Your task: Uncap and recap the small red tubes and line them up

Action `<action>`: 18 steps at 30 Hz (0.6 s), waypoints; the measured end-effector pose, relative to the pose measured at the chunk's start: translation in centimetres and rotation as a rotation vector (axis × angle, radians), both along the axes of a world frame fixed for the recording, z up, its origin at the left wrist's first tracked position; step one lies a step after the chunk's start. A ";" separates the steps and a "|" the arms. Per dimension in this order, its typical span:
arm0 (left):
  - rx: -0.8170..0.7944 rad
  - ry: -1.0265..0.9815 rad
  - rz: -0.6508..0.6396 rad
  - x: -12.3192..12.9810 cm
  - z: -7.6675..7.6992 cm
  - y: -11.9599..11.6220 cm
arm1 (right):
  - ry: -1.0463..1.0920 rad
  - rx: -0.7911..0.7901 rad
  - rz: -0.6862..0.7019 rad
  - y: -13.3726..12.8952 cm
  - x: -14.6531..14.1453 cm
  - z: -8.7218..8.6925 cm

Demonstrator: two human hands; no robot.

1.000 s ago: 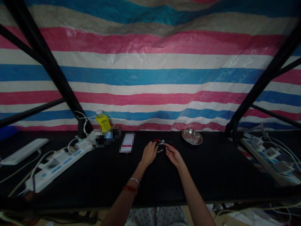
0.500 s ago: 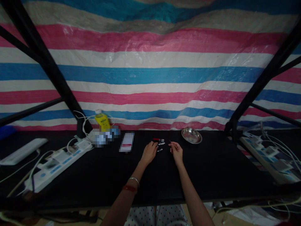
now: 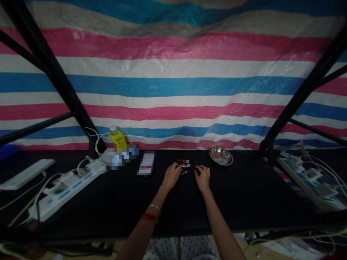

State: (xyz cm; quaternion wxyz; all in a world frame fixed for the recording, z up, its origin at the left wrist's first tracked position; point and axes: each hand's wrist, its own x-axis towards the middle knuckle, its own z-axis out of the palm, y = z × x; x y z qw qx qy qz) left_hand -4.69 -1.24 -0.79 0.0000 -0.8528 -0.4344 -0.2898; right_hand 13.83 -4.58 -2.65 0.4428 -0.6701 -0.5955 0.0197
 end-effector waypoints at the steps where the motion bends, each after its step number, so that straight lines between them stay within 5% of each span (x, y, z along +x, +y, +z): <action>1: 0.015 0.004 0.001 -0.1 -0.1 0.1 | -0.018 0.014 0.008 -0.1 -0.1 0.1; 9: 0.139 0.039 -0.031 -0.4 -0.4 0.0 | -0.031 0.061 0.329 -0.3 -1.4 0.7; 18: 0.207 -0.134 0.037 0.1 0.0 -0.5 | 0.142 0.104 0.267 -0.2 -1.5 0.4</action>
